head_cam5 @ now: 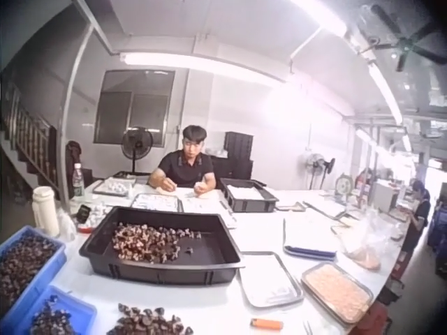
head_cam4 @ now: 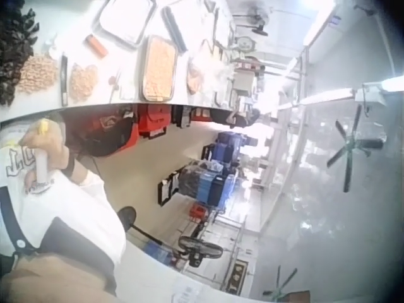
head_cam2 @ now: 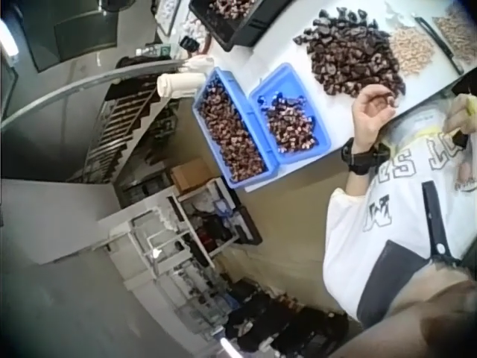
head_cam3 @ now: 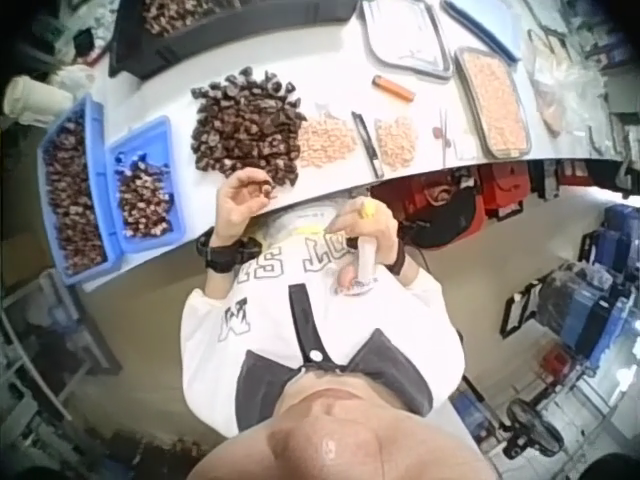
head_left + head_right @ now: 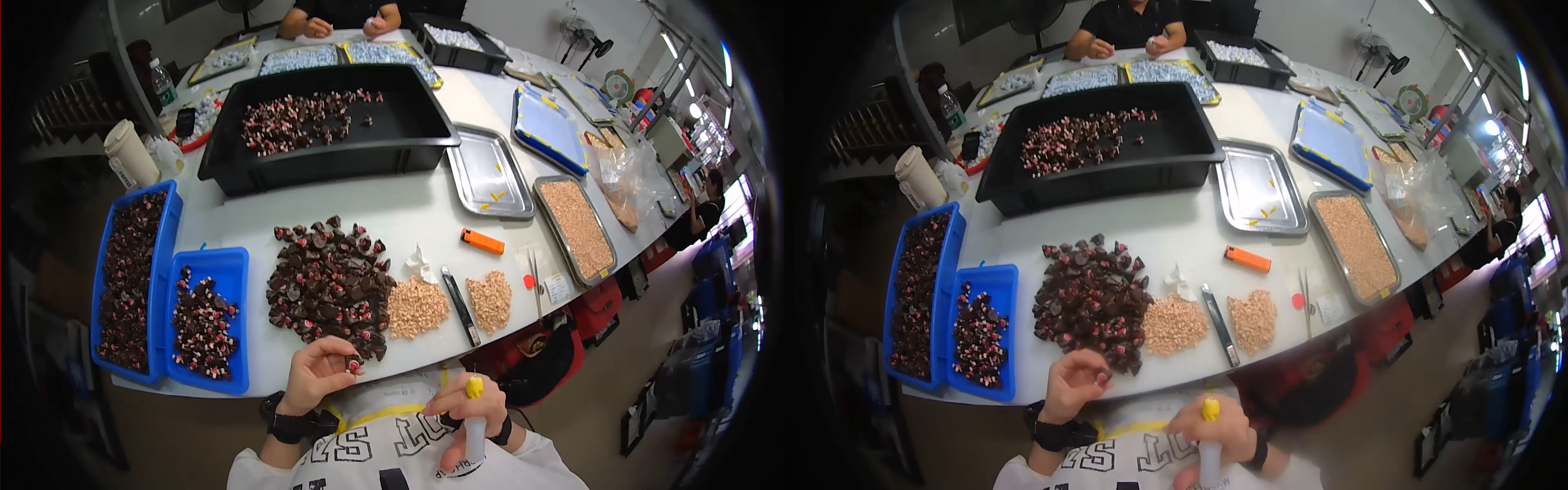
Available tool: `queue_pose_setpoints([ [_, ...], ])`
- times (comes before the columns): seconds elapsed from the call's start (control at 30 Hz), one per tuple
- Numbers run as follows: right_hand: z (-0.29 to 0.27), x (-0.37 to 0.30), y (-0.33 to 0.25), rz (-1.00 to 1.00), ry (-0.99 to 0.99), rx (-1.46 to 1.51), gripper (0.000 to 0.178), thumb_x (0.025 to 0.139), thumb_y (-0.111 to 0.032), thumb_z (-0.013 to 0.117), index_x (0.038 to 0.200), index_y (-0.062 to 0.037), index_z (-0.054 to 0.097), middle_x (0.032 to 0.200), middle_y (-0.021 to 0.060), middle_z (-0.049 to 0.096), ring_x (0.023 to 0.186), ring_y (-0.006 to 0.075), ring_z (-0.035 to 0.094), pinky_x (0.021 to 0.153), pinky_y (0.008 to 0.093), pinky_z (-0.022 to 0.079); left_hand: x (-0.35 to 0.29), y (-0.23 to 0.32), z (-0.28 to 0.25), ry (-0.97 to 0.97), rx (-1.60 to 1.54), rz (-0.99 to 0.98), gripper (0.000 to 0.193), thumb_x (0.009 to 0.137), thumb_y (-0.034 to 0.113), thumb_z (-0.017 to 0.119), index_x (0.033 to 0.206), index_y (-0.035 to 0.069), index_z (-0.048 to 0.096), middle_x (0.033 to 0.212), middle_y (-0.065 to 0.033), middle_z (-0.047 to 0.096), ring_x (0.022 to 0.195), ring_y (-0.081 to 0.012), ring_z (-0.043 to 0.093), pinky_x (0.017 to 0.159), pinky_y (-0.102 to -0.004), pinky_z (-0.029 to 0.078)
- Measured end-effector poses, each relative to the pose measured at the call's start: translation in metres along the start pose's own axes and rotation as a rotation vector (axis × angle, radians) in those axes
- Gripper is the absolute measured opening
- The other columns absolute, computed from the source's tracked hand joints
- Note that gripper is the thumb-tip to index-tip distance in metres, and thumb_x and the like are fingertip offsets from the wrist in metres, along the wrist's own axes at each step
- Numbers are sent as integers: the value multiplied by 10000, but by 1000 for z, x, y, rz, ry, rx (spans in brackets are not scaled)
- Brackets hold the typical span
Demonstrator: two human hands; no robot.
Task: Assembling small red and black toy components using a glue applicator on a workbench.
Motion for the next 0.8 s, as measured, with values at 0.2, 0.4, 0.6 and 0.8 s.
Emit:
queue_pose_setpoints([
  [0.2, 4, 0, 14, 23, 76, 55, 645, 782, -603, 569, 1068, -30, 497, 722, 136, 658, 585, 216, 609, 490, 278, 476, -2, -5, 7, -76, -58, -112, 366, 732, -156, 616, 1070, -41, 531, 1073, -121, 532, 936, -192, 580, 846, -346, 507],
  [0.4, 5, -1, 18, -26, 46, -115, 586, 781, -555, 599, 970, -2, 632, 758, 73, 600, 681, 277, 595, 594, 336, 479, 3, -1, 32, -178, -285, -283, 372, 748, -131, 636, 1082, -36, 502, 1072, -141, 538, 949, -192, 578, 855, -359, 503],
  [0.6, 20, 5, 36, 86, 20, -67, 658, 851, -616, 443, 1078, -6, 545, 791, 123, 681, 824, 347, 640, 652, 343, 546, 7, -12, 32, -286, -198, -213, 381, 742, -141, 638, 1081, -43, 496, 1095, -156, 535, 977, -203, 580, 853, -353, 500],
  [0.8, 28, -8, 46, 237, 48, 214, 709, 807, -631, 505, 1095, 15, 569, 948, 151, 656, 1013, 395, 590, 747, 410, 529, 5, -12, 31, -270, -246, -195, 385, 737, -141, 643, 1082, -57, 495, 1101, -163, 532, 992, -215, 579, 864, -371, 504],
])
Point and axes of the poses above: each hand's wrist, its own x-axis towards the middle knuckle, its own z-axis out of the palm, y = z × x, the point moved 7 cm from there along x, towards the middle knuckle
